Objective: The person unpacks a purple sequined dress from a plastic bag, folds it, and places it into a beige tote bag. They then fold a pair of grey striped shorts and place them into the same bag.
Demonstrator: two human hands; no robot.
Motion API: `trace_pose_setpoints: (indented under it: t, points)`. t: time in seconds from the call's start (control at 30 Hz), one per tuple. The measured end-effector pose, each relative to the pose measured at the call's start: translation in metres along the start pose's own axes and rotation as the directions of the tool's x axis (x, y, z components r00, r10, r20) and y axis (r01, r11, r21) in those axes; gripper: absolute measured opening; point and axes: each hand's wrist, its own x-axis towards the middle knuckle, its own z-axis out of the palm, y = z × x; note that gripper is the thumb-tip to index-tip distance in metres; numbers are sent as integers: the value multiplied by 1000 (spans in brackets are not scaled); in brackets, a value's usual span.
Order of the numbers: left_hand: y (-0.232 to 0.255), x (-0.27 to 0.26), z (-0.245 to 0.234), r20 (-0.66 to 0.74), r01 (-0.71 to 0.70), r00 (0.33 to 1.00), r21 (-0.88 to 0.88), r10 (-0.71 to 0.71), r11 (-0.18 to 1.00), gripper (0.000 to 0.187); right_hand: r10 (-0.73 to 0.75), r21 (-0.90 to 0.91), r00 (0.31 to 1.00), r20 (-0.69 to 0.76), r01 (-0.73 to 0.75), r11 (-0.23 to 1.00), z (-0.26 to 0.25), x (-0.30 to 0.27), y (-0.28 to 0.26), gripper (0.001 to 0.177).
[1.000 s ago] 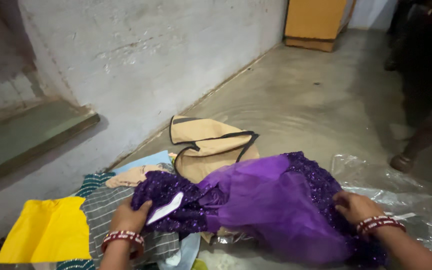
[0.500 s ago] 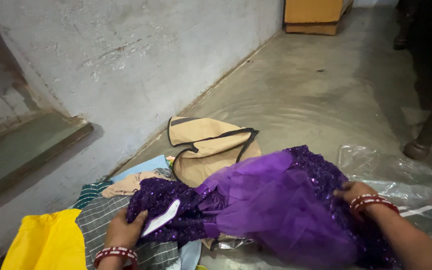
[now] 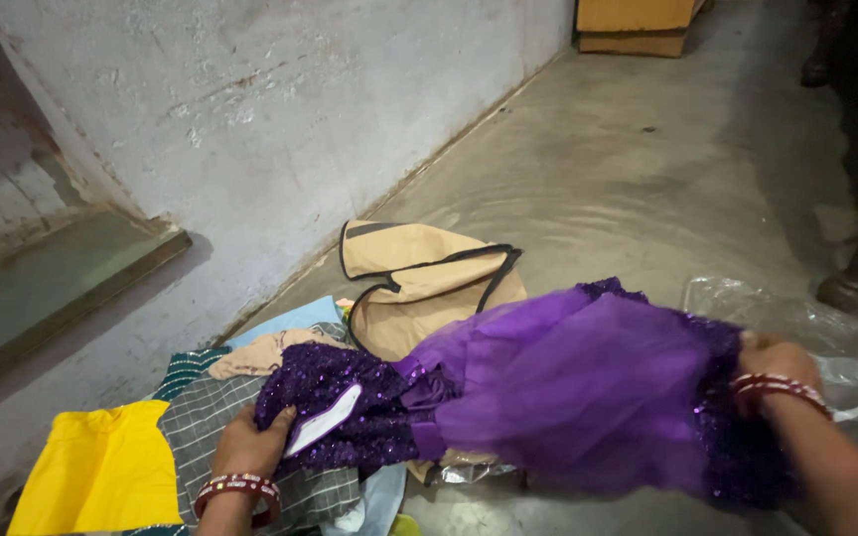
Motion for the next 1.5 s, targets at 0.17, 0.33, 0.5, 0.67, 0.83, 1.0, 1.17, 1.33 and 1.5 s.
trace_pose_setpoints:
  t: [0.17,0.33,0.5,0.67,0.83,1.0,1.17,1.33,1.5]
  points:
    - [5,-1,-3,23,22,999,9,-22,1000,63,125,386,979,-163,-53,921,-29,-12,14,45]
    - [11,-7,-5,17,38,999,16,-38,999,62,-96,-237,992,79,112,965,-30,-21,-2,59]
    - [13,-8,-6,11,24,1000,-1,-24,1000,66,-248,-93,966,80,255,963,-33,-46,-40,63]
    - [13,-5,-6,37,24,999,20,-25,1000,65,-616,-16,599,511,723,690,-40,-92,-92,113]
    - [17,-5,-8,47,11,999,18,-12,1000,63,-381,-435,624,682,765,474,-57,-129,-119,130]
    - [17,-10,-7,10,-30,999,-58,30,998,56,-407,-507,595,693,804,311,-50,-135,-133,127]
    - [14,-8,-6,-32,-89,996,-53,88,995,56,-526,-450,541,656,840,303,-27,-123,-133,72]
    - [19,-5,-2,-83,-89,993,-105,80,991,53,-608,-429,496,620,863,267,-35,-109,-125,53]
    - [22,3,-2,-131,-129,986,-225,101,966,51,-681,-300,407,609,913,277,-55,-95,-125,37]
